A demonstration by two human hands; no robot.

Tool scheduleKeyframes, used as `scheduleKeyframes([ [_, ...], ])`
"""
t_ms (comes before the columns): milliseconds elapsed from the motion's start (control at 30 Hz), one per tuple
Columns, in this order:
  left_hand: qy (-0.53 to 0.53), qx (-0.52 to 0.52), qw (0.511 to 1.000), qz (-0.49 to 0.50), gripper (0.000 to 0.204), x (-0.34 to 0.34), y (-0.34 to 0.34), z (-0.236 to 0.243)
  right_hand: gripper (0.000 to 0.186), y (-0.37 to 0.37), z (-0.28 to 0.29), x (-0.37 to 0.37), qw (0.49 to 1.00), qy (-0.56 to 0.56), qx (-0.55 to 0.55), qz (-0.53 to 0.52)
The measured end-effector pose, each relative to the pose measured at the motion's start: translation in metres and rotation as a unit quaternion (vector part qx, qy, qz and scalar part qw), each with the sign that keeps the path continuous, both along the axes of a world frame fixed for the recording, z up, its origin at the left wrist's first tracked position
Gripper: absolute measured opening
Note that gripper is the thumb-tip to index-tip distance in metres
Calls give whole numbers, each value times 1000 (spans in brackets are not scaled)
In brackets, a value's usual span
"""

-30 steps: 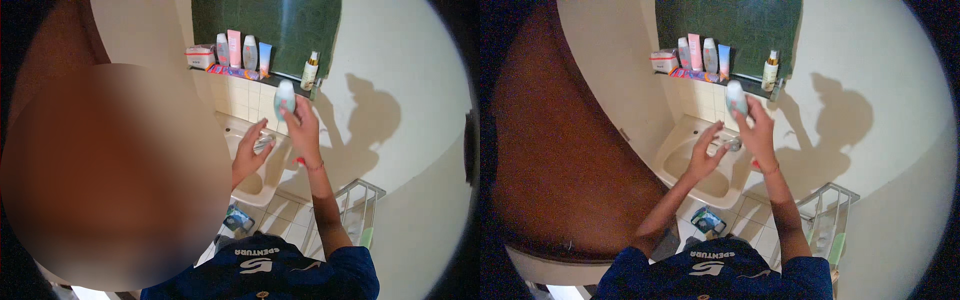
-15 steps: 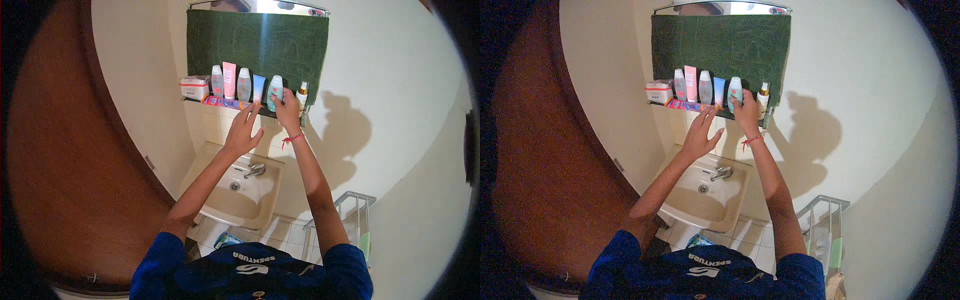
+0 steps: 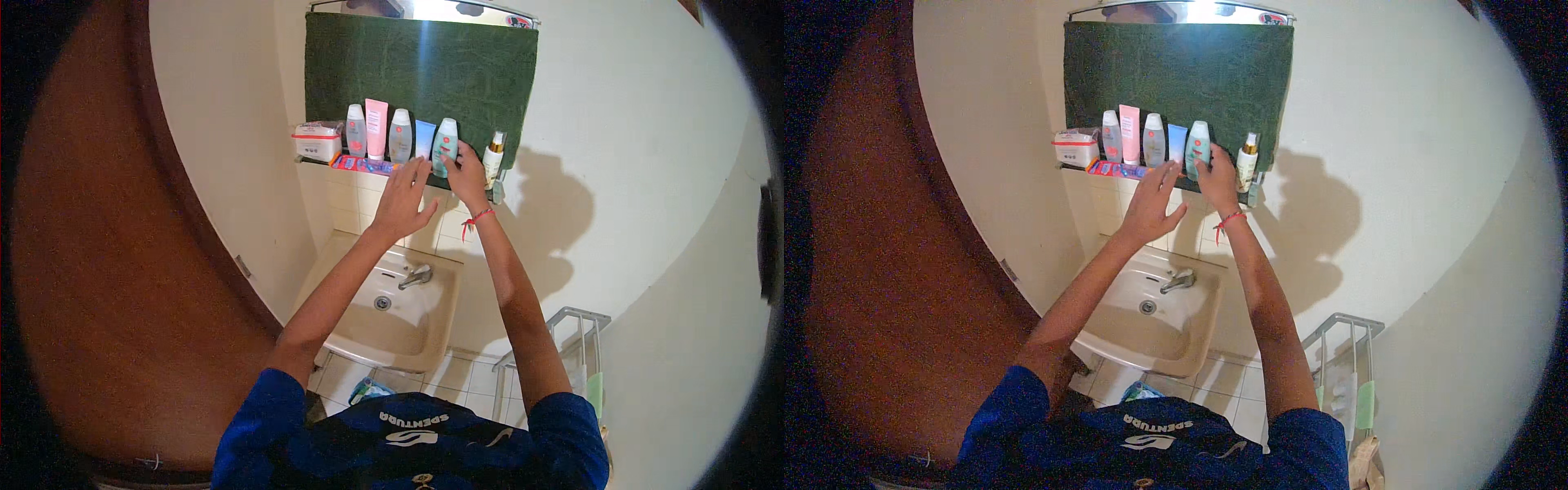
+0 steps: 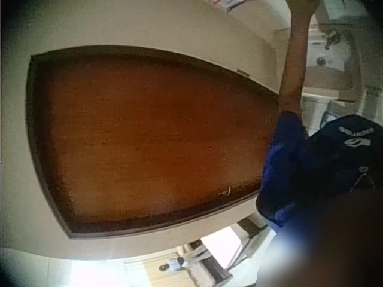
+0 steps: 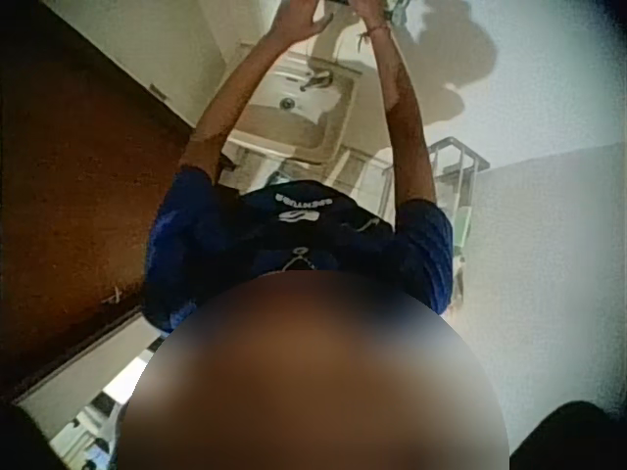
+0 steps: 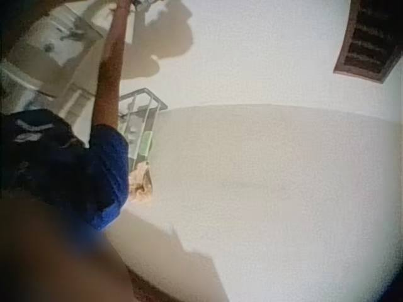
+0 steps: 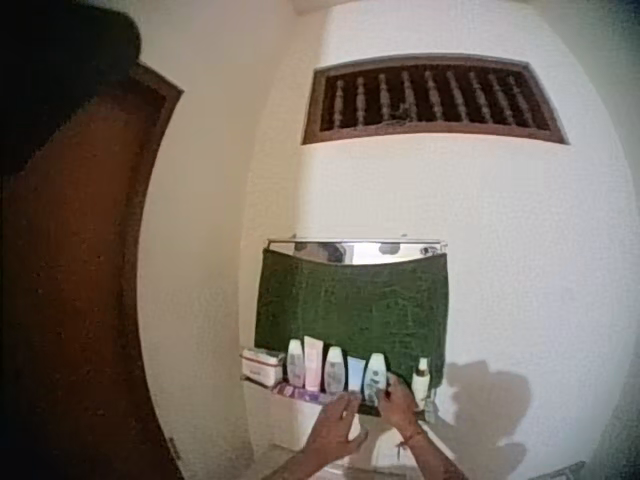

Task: Organizing toiletries and towels on a bathroom shelf.

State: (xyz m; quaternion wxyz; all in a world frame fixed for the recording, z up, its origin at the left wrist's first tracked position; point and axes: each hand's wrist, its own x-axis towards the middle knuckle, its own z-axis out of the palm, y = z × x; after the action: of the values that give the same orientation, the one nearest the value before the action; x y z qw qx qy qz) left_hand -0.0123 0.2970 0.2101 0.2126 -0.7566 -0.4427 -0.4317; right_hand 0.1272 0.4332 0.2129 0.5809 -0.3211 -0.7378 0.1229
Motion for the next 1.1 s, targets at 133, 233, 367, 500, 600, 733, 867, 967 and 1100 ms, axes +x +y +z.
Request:
scheduleKeyframes([
  [133,52,8,997,63,62,1,20,6,42,6,-2,2,1000,-24,-11,-12],
  [233,92,31,989,112,56,-3,32,1,42,7,-5,-2,1000,0,-23,9],
  [367,111,-9,984,136,57,1,34,1,40,10,-12,-3,998,55,-8,39],
  [500,122,-18,982,140,57,3,34,2,43,9,-15,-1,999,37,4,30],
  [600,113,-28,985,127,57,4,35,4,45,7,-14,-1,999,42,-5,34],
  [733,126,19,980,154,57,-1,27,6,47,-32,1,0,999,-9,30,-38],
  [867,115,30,981,153,57,4,13,10,45,-54,-1,9,995,7,95,-39],
  [967,72,25,987,142,56,5,-15,8,34,-90,-6,25,984,53,162,-58],
  [1100,-131,-3,986,104,37,4,-92,-42,26,-152,-57,72,993,32,24,112],
])
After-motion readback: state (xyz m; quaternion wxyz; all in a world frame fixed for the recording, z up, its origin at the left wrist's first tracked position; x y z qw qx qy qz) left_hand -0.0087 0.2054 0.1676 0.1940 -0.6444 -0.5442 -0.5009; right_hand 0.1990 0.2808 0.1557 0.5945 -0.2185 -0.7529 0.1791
